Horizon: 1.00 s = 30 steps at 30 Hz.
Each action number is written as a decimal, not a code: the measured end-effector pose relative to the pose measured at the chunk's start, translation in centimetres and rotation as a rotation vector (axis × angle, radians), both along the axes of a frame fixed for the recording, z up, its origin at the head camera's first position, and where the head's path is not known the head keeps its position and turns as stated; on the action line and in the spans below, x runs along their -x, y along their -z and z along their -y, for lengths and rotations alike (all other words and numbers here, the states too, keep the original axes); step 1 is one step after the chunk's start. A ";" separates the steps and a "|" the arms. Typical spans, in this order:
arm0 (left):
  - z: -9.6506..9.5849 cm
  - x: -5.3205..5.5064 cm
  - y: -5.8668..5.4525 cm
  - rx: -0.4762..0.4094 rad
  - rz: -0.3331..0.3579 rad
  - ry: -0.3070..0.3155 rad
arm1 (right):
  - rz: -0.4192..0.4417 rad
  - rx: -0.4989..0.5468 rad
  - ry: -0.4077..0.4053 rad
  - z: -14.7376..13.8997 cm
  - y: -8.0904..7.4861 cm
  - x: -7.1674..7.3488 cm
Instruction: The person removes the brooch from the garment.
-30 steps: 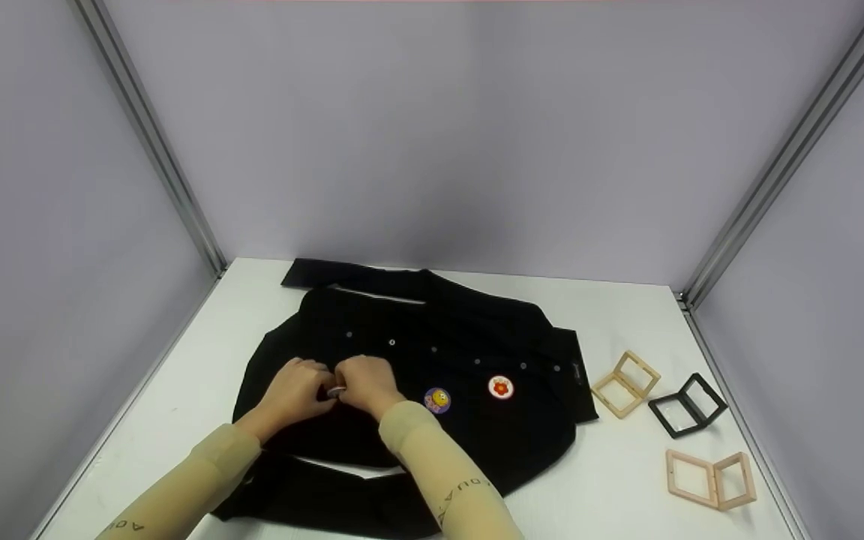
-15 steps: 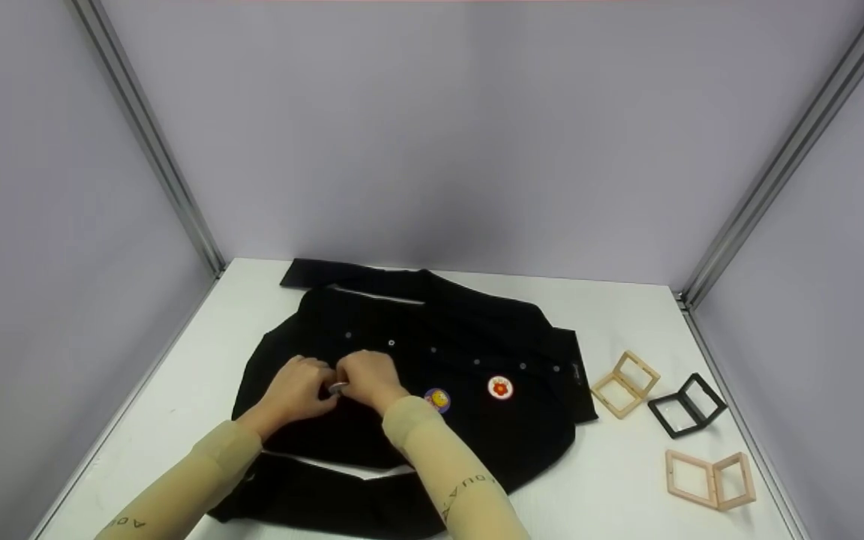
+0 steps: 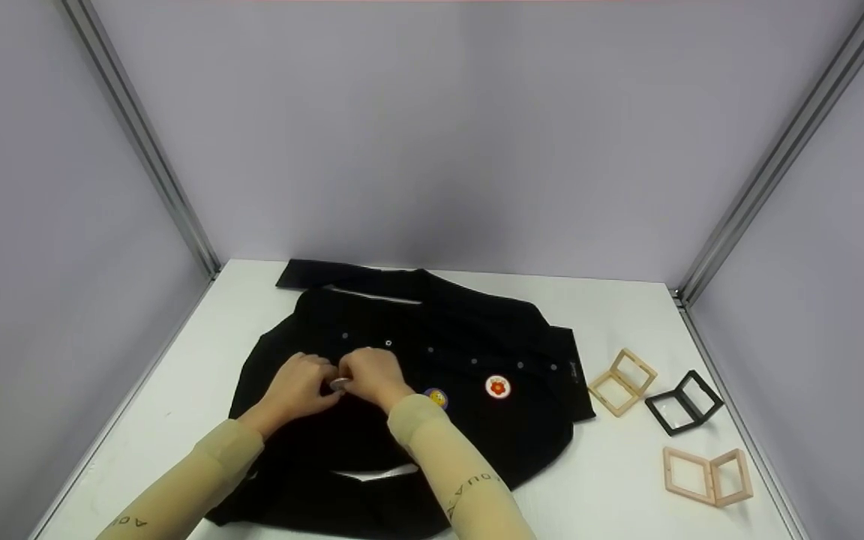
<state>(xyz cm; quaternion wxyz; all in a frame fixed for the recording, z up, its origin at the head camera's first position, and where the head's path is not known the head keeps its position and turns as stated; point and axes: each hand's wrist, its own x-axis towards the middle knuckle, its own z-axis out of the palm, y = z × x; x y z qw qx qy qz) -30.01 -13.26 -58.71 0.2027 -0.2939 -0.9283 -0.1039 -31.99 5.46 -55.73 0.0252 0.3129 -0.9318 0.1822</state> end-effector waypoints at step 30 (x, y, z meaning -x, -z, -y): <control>-2.6 0.8 -0.7 0.015 0.012 0.011 | 0.002 0.038 0.102 -2.1 0.1 -0.1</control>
